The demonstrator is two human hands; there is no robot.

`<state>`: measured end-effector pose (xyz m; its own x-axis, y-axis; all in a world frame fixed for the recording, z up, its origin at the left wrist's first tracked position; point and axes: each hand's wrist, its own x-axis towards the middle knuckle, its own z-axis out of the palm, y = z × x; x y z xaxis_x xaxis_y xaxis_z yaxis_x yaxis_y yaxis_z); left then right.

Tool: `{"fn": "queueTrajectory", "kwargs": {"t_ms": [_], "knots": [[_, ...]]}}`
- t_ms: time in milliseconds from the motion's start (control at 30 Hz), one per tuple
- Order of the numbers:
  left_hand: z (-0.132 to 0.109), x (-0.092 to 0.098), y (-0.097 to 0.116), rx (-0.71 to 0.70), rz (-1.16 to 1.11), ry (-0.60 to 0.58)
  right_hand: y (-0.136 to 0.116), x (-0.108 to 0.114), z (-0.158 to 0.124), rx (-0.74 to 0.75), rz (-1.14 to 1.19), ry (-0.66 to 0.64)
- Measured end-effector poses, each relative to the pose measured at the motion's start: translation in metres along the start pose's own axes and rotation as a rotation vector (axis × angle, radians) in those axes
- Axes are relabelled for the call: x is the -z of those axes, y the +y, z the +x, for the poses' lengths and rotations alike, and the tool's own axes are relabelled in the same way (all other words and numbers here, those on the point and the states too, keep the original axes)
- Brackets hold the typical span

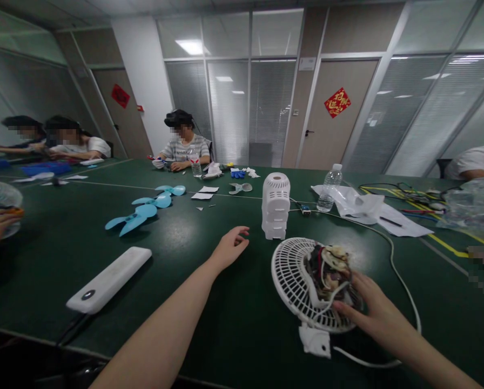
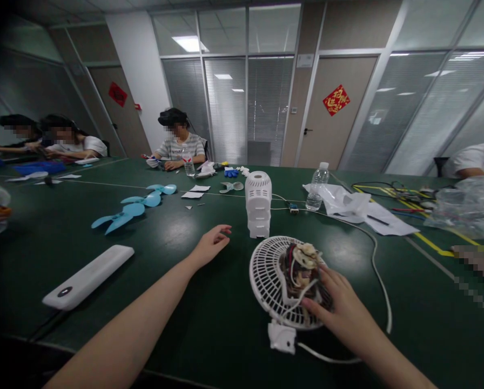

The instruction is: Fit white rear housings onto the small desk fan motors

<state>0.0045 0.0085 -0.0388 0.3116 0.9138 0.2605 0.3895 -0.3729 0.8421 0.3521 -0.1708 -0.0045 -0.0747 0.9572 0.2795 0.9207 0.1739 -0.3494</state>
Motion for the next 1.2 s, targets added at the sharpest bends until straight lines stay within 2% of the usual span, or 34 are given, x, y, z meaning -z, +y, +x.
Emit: {"fn": "queueTrajectory", "kwargs": {"t_ms": [100,167,233,333,433,567,867,967,1133,1200], "knots": [[-0.003,-0.002,0.005,-0.037,-0.127,-0.116,-0.043,-0.012,0.019,0.079,0.002,-0.111],[-0.004,-0.003,0.007,-0.052,-0.190,-0.184,-0.067,-0.018,0.029,0.099,0.004,-0.132],[-0.005,-0.003,0.008,-0.054,-0.165,-0.181,-0.084,-0.024,0.036,0.105,-0.001,-0.125],[-0.004,-0.001,0.007,-0.068,-0.079,-0.107,-0.096,-0.031,0.041,0.110,-0.014,-0.102],[-0.003,0.000,0.006,-0.079,-0.056,-0.078,-0.099,-0.036,0.043,0.121,-0.020,-0.079],[0.000,-0.002,0.002,-0.017,-0.018,-0.026,-0.096,-0.040,0.045,0.119,-0.033,-0.056],[0.004,-0.001,-0.004,0.018,0.051,0.069,-0.095,-0.040,0.057,0.107,-0.015,-0.065],[0.004,-0.001,-0.004,0.008,0.047,0.068,-0.095,-0.031,0.060,0.103,0.035,-0.117],[0.005,-0.003,-0.005,-0.018,0.031,0.050,-0.079,-0.002,0.077,0.110,0.175,-0.354],[0.005,-0.003,-0.006,-0.019,0.030,0.048,-0.071,0.006,0.093,0.066,0.235,-0.308]]}}
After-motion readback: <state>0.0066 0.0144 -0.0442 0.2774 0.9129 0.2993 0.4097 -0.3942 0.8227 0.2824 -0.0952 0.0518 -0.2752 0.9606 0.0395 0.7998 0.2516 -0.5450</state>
